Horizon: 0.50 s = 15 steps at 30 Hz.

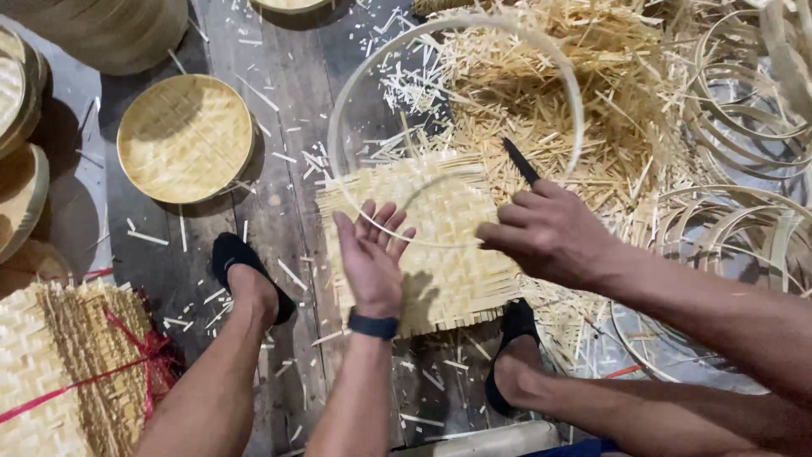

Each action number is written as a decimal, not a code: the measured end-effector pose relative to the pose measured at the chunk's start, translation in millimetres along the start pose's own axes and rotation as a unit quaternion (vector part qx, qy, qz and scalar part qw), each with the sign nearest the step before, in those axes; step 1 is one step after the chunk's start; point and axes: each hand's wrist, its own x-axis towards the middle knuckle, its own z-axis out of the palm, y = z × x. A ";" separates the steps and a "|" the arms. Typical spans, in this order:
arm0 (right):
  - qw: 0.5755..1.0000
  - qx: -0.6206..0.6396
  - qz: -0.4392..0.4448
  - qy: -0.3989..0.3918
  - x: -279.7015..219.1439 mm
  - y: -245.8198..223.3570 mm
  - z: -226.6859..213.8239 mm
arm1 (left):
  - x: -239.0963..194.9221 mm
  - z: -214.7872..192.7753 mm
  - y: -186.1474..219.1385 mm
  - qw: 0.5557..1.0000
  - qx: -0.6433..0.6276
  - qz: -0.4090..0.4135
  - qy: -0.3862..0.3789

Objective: Weaving bamboo strips and using scissors to trim them into circular steamer lids or basket components.

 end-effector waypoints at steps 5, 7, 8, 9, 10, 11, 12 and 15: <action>0.828 0.491 0.201 0.180 23.7 -19.3 -2.6 | 42.7 -42.3 -28.2 0.992 0.003 -0.093 0.082; 0.683 0.640 0.291 0.199 23.2 -20.3 8.4 | 52.6 -60.3 -19.5 0.987 0.018 -0.122 0.107; 0.574 0.725 0.303 0.232 19.3 -17.0 21.6 | 57.5 -69.7 -15.7 0.994 -0.043 -0.076 0.069; 0.453 0.795 0.310 0.260 15.8 -13.7 35.2 | 62.7 -79.4 -11.9 0.994 -0.104 -0.028 0.030; 0.455 0.795 0.308 0.258 15.4 -8.0 43.7 | 70.1 -88.6 -11.0 0.994 -0.106 -0.026 0.031; 0.371 0.833 0.309 0.272 15.0 -2.3 53.3 | 77.8 -98.4 -11.0 0.990 -0.137 -0.005 0.011; 0.277 0.864 0.313 0.279 10.7 -3.2 65.1 | 77.6 -114.3 -13.2 0.986 -0.164 0.012 -0.003; 0.500 0.657 0.524 0.207 12.0 10.9 93.5 | 52.6 -92.7 15.2 0.997 -0.034 0.002 0.068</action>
